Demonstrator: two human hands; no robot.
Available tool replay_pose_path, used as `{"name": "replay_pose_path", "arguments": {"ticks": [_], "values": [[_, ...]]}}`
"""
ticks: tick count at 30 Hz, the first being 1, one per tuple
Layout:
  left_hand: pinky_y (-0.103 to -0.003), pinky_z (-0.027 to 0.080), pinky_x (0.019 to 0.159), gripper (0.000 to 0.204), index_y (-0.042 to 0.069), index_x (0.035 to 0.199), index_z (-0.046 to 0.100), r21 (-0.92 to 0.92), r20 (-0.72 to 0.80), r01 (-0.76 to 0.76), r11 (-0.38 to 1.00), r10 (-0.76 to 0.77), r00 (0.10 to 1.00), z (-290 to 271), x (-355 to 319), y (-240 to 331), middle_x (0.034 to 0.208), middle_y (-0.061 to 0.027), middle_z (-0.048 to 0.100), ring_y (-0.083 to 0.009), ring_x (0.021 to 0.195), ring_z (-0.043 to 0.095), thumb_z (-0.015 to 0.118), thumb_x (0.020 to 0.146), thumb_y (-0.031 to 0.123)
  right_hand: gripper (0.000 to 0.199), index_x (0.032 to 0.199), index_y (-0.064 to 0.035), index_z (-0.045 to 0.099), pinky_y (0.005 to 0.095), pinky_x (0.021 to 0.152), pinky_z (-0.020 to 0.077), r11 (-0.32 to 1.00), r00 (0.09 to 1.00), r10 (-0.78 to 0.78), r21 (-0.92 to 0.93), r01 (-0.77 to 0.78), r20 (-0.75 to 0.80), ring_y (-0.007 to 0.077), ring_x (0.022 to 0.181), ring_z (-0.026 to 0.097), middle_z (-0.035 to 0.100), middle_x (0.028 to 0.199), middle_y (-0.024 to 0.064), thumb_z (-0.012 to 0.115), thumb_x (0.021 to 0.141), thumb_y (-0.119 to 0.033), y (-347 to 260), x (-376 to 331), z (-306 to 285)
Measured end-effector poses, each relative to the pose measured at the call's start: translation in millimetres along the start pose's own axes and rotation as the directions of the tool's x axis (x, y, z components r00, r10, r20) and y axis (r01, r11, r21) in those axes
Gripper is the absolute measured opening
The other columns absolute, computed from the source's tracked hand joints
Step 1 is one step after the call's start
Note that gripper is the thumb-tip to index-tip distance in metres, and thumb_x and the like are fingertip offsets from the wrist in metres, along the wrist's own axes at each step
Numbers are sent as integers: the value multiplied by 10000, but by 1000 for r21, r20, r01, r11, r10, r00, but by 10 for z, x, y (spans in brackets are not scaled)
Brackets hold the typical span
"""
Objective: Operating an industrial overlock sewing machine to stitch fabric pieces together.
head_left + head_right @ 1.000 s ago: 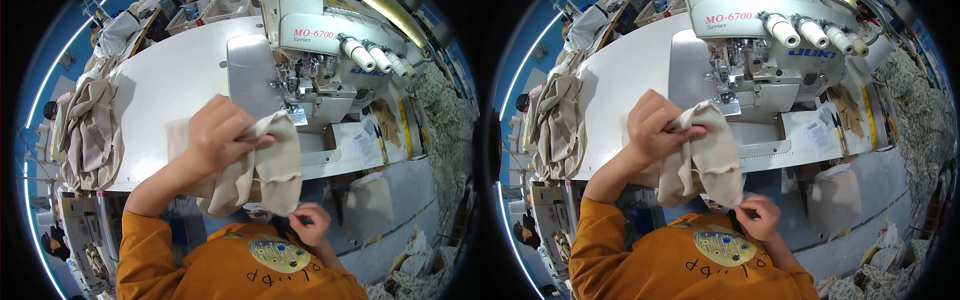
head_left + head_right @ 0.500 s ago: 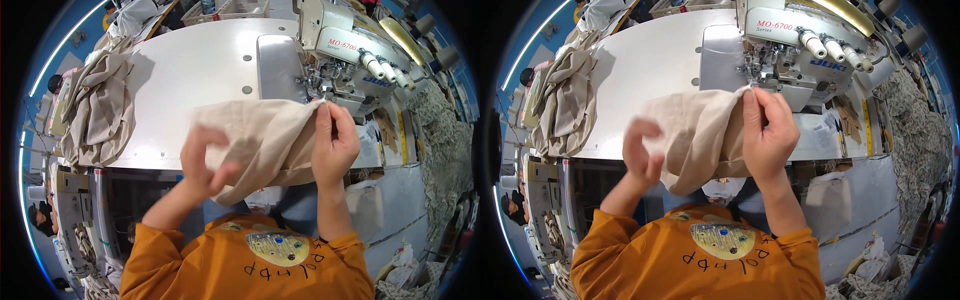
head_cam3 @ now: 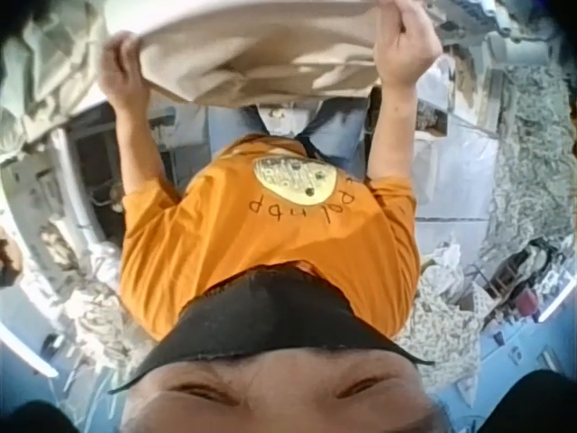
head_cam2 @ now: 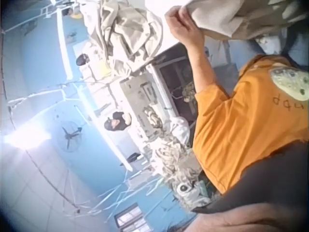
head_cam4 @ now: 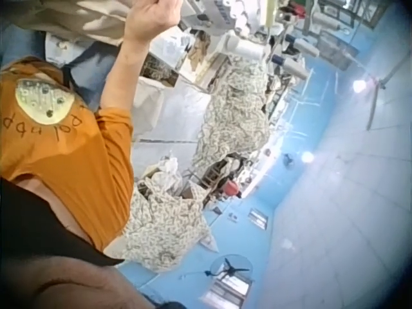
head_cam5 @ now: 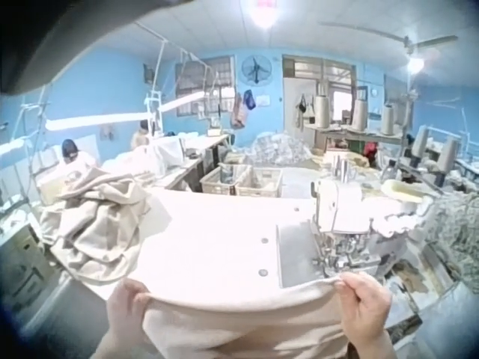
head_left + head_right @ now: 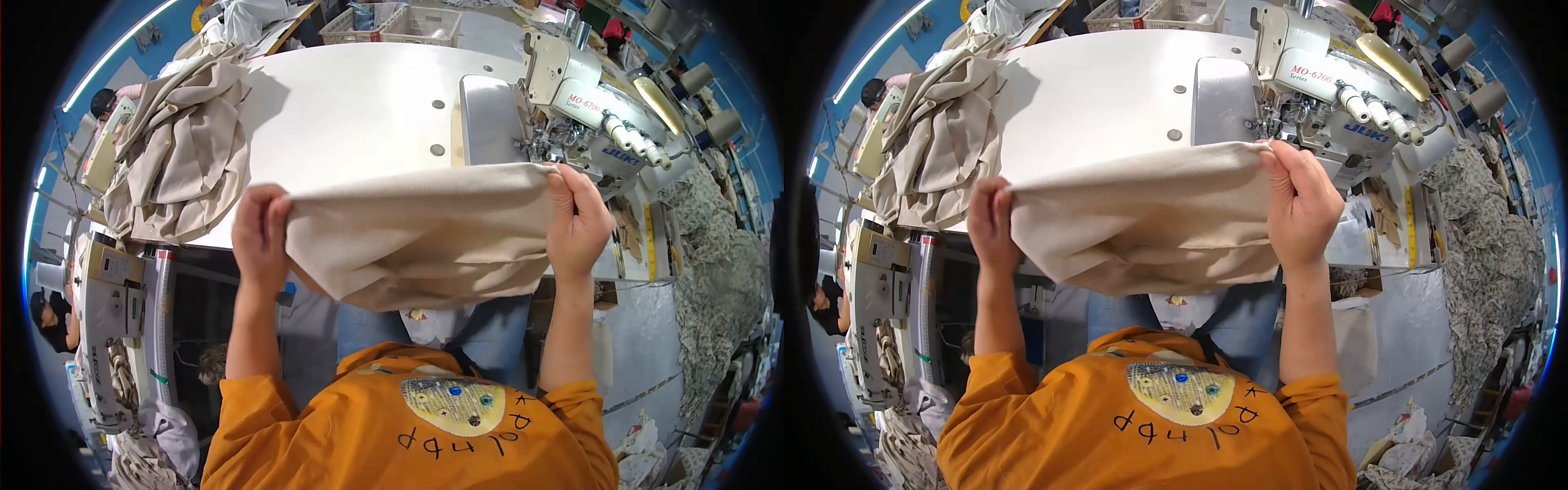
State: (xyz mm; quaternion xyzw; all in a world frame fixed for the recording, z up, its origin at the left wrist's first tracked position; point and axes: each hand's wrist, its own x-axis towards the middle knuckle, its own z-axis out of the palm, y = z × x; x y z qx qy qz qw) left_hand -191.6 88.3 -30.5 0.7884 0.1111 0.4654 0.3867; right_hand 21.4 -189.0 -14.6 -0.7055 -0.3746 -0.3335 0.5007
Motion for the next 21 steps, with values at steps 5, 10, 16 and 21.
{"name": "replay_pose_path", "arguments": {"ticks": [5,10,16,21], "values": [[-279,455,647,484,11,985,677,184,554,-31,982,-78,829,-412,627,292,731,-16,602,-118,664,548,906,669,298,187,999,12,698,235,662,490,981,983,181,64,-182,27,95,683,577,683,786,77,684,952,-168,-81,47,-4],[-328,496,707,291,20,972,720,660,590,34,751,-545,595,-672,758,-157,832,-101,697,-178,772,645,795,799,242,200,1004,9,699,245,657,486,986,986,157,-43,-159,-49,98,675,579,690,798,66,687,952,-183,-102,141,-75],[-383,485,1006,488,5,1380,489,-529,736,823,209,-371,567,-502,211,-564,1271,-136,625,-244,1154,612,433,1056,365,207,1023,-8,693,294,698,502,906,903,421,-93,-413,85,157,705,608,682,813,54,715,917,-184,-130,78,153],[-471,396,1123,650,29,1509,305,-728,672,648,-226,-49,739,-84,-148,-247,1510,-156,421,-314,1339,481,345,1049,485,340,997,-47,635,377,772,488,987,966,-161,12,162,204,285,846,622,649,930,109,816,769,-224,-743,-466,401]]}}
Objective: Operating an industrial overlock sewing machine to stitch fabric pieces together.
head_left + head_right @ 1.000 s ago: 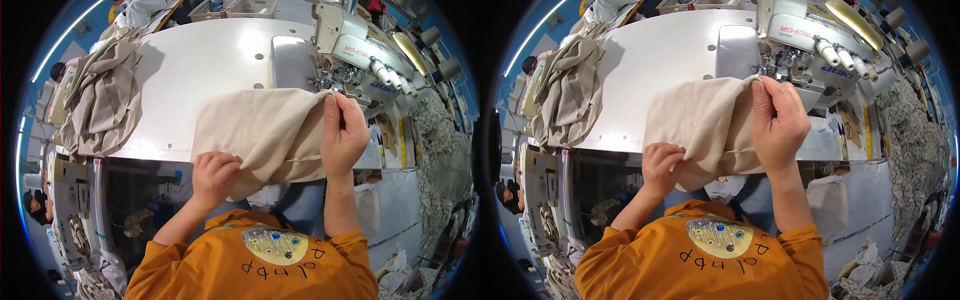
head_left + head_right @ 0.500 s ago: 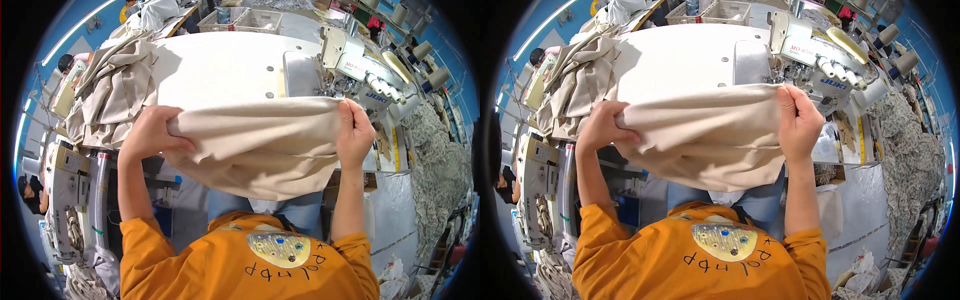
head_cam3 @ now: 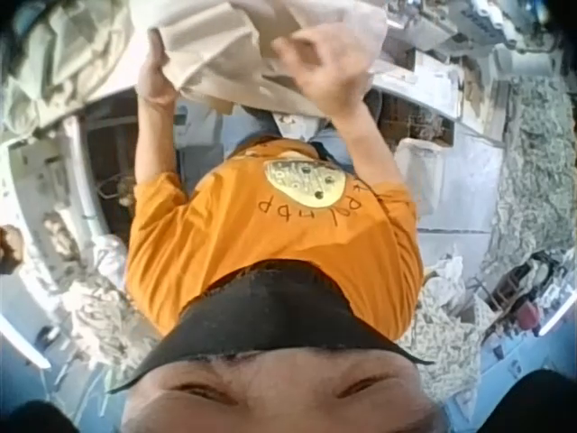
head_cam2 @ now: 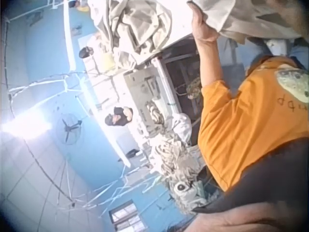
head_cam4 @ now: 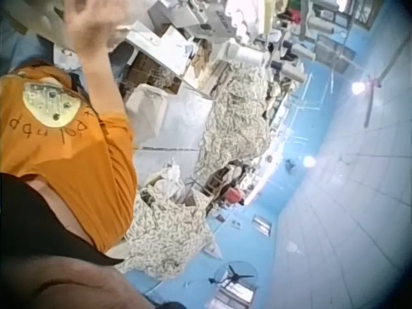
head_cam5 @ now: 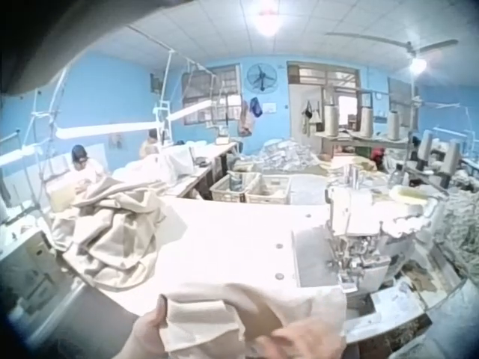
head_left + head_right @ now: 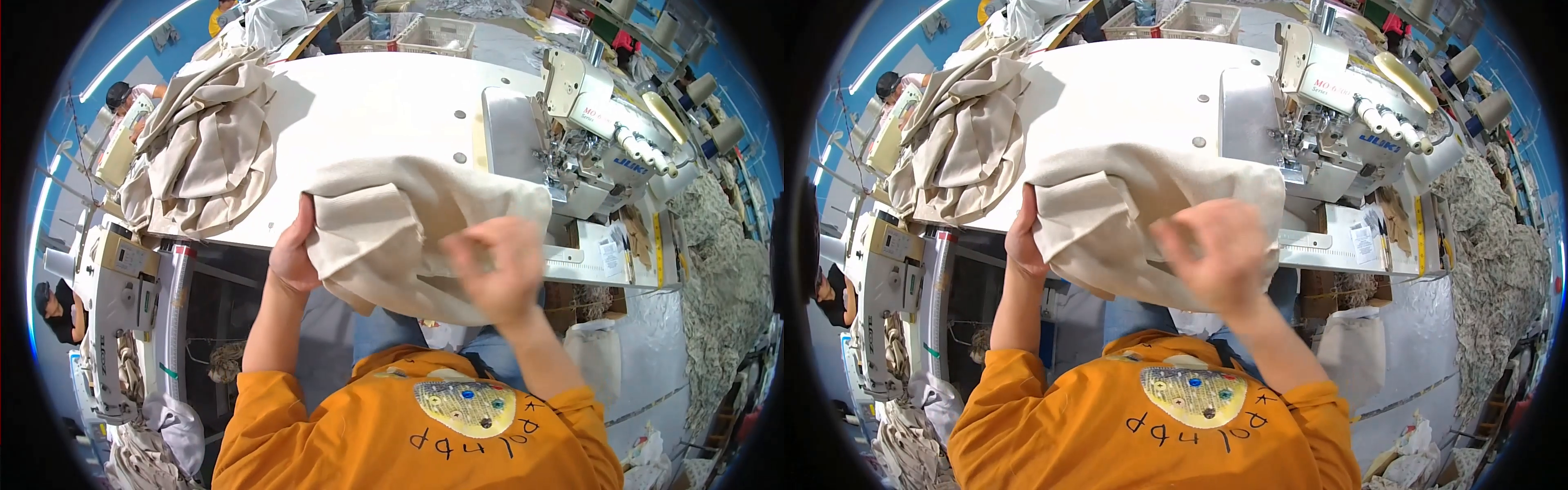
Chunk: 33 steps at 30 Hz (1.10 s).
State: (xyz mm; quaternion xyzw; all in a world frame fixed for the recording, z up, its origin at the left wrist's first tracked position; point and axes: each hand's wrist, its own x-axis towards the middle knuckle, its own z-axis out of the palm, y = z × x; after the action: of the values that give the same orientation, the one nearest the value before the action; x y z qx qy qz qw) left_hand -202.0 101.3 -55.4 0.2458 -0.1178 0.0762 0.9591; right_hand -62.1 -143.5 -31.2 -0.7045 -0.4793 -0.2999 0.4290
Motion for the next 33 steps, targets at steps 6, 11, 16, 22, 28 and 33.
{"name": "replay_pose_path", "arguments": {"ticks": [6,11,16,22,28,33], "values": [[-463,387,1136,773,54,1522,296,56,-14,15,998,-15,1000,81,-69,-116,1523,-153,408,-306,1370,453,358,994,616,379,1100,-4,609,356,821,516,605,800,364,532,-592,476,268,832,639,651,883,110,767,780,-129,-260,-163,412],[-449,443,1089,719,42,1488,371,4,22,75,997,-75,997,390,24,-93,1462,-160,485,-293,1298,528,357,1014,581,295,1140,-1,604,324,781,524,632,827,332,544,-552,454,217,813,655,667,929,126,671,854,-30,-227,-171,399],[-376,556,945,478,2,1414,473,383,-33,165,909,-165,986,430,46,100,1300,-143,614,-231,1157,631,571,993,205,271,1047,7,611,265,754,503,528,903,356,746,-406,240,132,786,598,649,896,51,602,983,-256,-165,92,265],[-245,518,887,333,16,1234,652,912,-47,33,409,24,999,1016,277,51,1140,-66,688,-88,1016,628,707,910,69,336,1121,-57,639,249,702,515,-306,333,172,372,-876,927,106,772,632,664,904,11,638,976,-360,-373,190,41],[-229,552,773,243,28,1161,679,962,11,-112,247,377,926,1239,429,620,1054,-56,711,-99,929,673,668,919,39,321,1114,-46,658,338,975,477,-387,686,475,831,-399,551,180,1019,652,699,1065,66,661,954,-325,-76,427,-314],[-291,555,888,283,28,1250,613,774,283,-612,161,778,562,1601,551,969,1212,-123,656,-183,1033,669,569,971,21,264,1079,-19,676,324,930,484,621,925,297,784,-1,-235,160,957,648,694,1042,73,589,1006,-257,-120,792,-1062]]}}
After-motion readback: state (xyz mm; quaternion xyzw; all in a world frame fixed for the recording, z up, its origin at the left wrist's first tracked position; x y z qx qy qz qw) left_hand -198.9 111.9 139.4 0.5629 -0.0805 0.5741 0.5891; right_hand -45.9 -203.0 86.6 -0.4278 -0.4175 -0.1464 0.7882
